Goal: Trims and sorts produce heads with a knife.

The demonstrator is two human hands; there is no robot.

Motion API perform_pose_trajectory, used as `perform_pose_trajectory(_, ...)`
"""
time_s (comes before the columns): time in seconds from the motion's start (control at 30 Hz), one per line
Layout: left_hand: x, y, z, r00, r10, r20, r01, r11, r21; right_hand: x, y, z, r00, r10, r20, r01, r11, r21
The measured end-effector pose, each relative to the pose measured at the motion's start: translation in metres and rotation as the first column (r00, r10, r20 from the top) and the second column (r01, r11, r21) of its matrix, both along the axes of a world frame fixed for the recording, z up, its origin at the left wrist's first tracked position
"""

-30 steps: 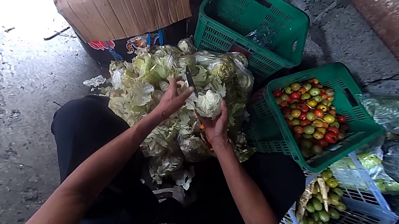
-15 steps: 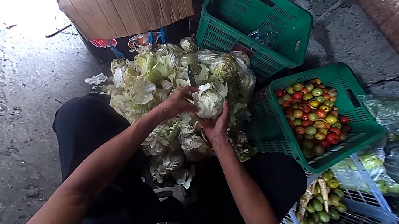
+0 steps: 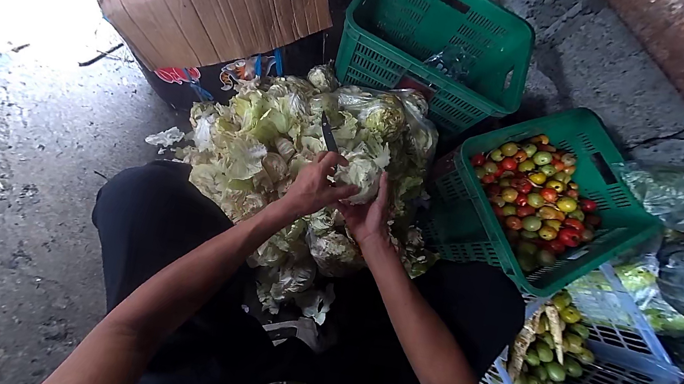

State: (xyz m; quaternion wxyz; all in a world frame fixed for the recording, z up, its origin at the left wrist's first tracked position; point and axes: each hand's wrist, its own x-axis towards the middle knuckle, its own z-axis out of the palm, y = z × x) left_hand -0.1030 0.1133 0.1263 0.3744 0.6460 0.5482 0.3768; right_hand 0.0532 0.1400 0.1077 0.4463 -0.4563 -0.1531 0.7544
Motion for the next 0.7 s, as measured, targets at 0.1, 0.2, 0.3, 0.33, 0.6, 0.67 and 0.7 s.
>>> perform_pose_trajectory(0.1,-0.005,0.007,-0.009,0.998,-0.025,0.051,0.023,0.999,0.025,0.000,-0.001,0.002,1.000,-0.015,0.005,0.015,1.000,0.002)
perform_pose_trajectory(0.2,-0.009,0.011,-0.012,0.997,-0.054,0.056,0.051,0.998,0.043,0.001,0.000,0.002,0.999,-0.026,0.031,0.026,1.000,0.001)
perform_pose_trajectory(0.3,-0.007,0.010,-0.009,0.999,-0.038,-0.014,0.040,0.994,0.106,-0.002,-0.001,0.001,0.999,-0.036,0.041,0.035,0.999,0.016)
perform_pose_trajectory(0.33,-0.006,0.007,-0.006,0.998,-0.028,-0.061,0.037,0.987,0.158,-0.002,-0.001,0.000,0.998,-0.039,0.049,0.038,0.999,0.025)
perform_pose_trajectory(0.6,-0.005,0.015,0.010,0.944,0.028,0.328,-0.018,0.999,-0.032,0.007,0.004,0.001,0.987,-0.106,-0.120,0.104,0.994,-0.029)
perform_pose_trajectory(0.67,-0.004,0.016,0.011,0.866,0.102,0.489,-0.064,0.994,-0.093,0.011,0.006,-0.003,0.982,-0.096,-0.165,0.092,0.995,-0.036)
perform_pose_trajectory(0.7,-0.004,0.016,0.011,0.818,0.152,0.555,-0.094,0.987,-0.131,0.012,0.006,-0.003,0.979,-0.099,-0.180,0.095,0.995,-0.034)
